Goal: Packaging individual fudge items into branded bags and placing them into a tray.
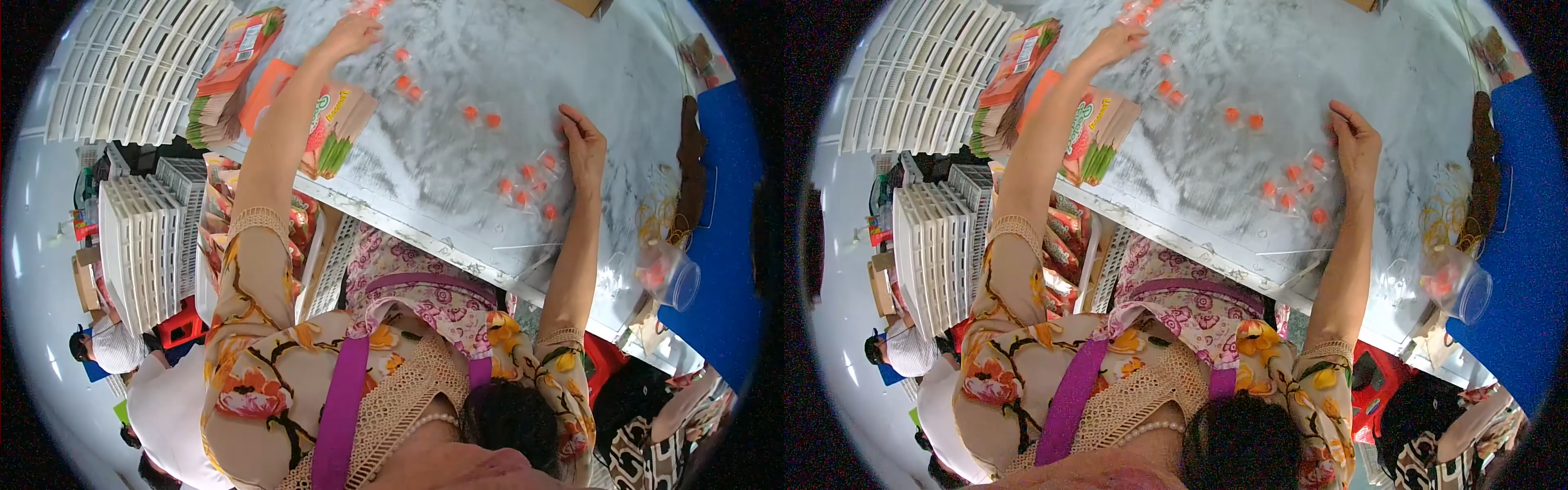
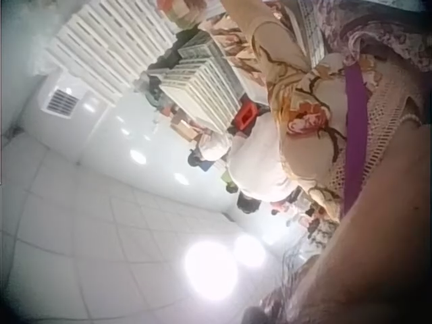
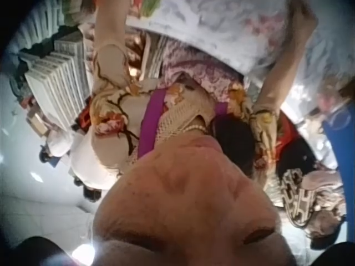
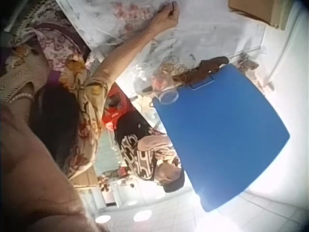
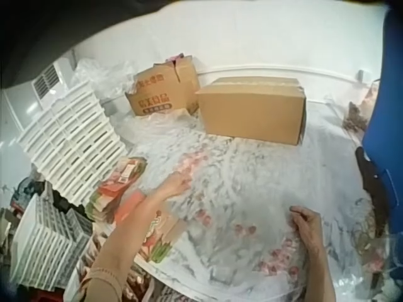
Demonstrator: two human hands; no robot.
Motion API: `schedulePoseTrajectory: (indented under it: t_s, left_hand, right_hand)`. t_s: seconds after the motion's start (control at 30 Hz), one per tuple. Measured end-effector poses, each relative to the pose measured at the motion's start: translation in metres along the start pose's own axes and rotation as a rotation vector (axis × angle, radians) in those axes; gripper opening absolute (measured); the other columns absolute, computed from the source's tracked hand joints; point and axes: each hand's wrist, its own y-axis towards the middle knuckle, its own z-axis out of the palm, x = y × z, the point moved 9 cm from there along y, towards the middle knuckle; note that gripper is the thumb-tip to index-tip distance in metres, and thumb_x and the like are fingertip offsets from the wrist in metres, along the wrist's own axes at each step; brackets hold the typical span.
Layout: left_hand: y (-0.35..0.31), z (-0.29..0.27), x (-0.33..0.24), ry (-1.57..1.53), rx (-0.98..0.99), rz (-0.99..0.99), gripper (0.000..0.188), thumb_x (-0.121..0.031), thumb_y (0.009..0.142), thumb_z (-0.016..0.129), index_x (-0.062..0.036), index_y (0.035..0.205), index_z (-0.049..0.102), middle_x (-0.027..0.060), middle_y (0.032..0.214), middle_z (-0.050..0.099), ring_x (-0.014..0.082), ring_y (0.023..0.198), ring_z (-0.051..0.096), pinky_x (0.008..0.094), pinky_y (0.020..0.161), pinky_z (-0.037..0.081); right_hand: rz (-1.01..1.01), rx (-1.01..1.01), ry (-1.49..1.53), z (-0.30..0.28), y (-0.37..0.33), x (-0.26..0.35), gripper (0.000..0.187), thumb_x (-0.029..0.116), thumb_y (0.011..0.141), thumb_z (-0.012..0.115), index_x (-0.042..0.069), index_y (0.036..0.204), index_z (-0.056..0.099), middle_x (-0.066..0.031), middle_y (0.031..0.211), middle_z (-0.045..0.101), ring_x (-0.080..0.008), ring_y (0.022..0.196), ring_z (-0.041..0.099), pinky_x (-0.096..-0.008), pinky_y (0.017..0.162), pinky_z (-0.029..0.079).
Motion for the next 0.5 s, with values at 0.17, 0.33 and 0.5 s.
schedulePoseTrajectory:
  t_s: [0.17,0.33,0.5]
  left_hand:
    - [-0.019,0.001,-0.055,-0.273,0.23,-0.094,0.047,-0.032,0.083,0.065,-0.0113,0.125,0.061,0.0106,0.099,0.069,0.024,0.092,0.064,0.0338,0.083,0.049]
    - [-0.042,-0.031,-0.074,-0.274,0.226,-0.055,0.064,-0.023,0.078,0.073,-0.0155,0.137,0.051,0.0152,0.118,0.06,0.0224,0.098,0.059,0.0332,0.085,0.047]
    - [-0.054,-0.006,-0.114,-0.297,0.296,0.053,0.083,-0.011,0.065,0.081,-0.0212,0.14,0.047,0.0157,0.117,0.052,0.0281,0.099,0.057,0.0371,0.085,0.048]
  right_hand:
    - [-0.019,0.025,0.008,-0.001,-0.005,0.001,0.023,0.014,0.091,0.061,0.007,0.112,0.07,0.0031,0.082,0.063,-0.0046,0.071,0.051,-0.0195,0.063,0.041]
    - [-0.035,0.023,0.038,0.002,-0.003,0.003,0.023,0.014,0.091,0.061,0.007,0.111,0.071,0.0031,0.082,0.063,-0.0046,0.072,0.052,-0.0192,0.063,0.041]
    - [0.011,-0.005,-0.004,-0.007,-0.008,-0.002,0.022,0.014,0.091,0.061,0.007,0.11,0.071,0.0019,0.084,0.065,-0.0049,0.073,0.054,-0.0187,0.063,0.042]
